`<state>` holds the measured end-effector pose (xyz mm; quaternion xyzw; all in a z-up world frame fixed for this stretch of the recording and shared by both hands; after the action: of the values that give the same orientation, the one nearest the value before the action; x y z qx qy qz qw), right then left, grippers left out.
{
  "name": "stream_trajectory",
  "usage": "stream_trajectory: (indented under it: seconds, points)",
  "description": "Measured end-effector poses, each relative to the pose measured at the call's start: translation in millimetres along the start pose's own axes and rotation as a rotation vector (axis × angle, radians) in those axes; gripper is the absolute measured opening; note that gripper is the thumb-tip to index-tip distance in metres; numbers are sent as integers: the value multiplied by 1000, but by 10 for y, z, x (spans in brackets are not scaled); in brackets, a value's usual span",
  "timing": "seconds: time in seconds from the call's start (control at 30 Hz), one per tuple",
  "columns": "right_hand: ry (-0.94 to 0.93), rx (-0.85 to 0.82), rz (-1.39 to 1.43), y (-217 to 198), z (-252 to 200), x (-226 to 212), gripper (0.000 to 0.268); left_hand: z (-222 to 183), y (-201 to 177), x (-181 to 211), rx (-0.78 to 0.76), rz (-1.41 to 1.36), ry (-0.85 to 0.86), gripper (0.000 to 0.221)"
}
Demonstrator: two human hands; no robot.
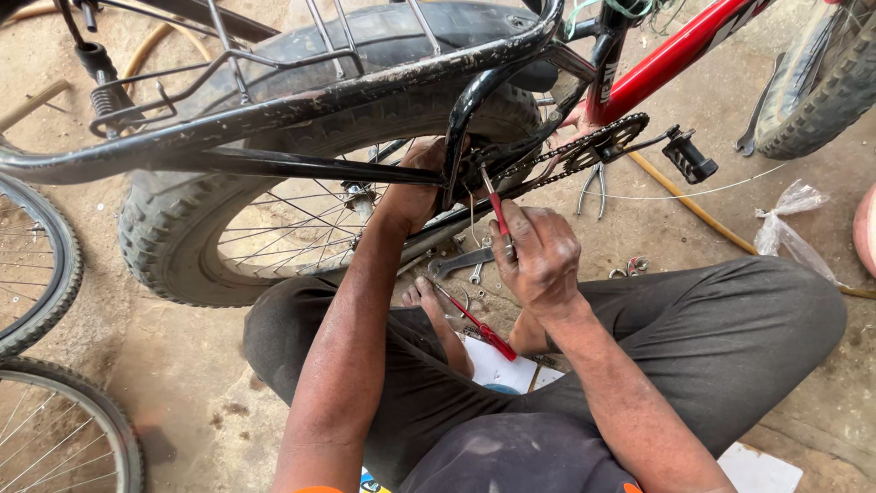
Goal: The person sits on the floor and adjusts a wire near the chain and rear wheel of a bicycle. They thread a thin wire through components using a small tool and then rotate the wheel to check the progress.
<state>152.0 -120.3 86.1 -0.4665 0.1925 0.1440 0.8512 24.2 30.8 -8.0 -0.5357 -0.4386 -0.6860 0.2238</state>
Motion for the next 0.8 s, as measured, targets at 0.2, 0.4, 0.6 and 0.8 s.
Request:
stream_trajectory:
  seconds: [0.2,0.4,0.6,0.8]
  points:
    - [-54,40,-37,51,16,0,30,-3,26,-32,27,-325,-108,43]
    - [270,-134,336,287,-14,132,31,19,-57,-42,-139,328,138,35]
    - [669,-192,764,515,-16,129,40,37,-108,-100,-182,524,317,29]
    - [828,-671,2429,369,226,-114,41,53,-118,-247,-118,376,144,30]
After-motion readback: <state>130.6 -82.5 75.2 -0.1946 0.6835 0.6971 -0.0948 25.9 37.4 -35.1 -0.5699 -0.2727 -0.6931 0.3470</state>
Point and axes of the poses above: each hand's wrist, its own z-axis towards the middle knuckle, its own y-axis out of the palm, x = y × z, the point moved 4 cm from there along z, towards the middle knuckle, and after that the axes turned 15 degrees about y, right-handed, at the moved point
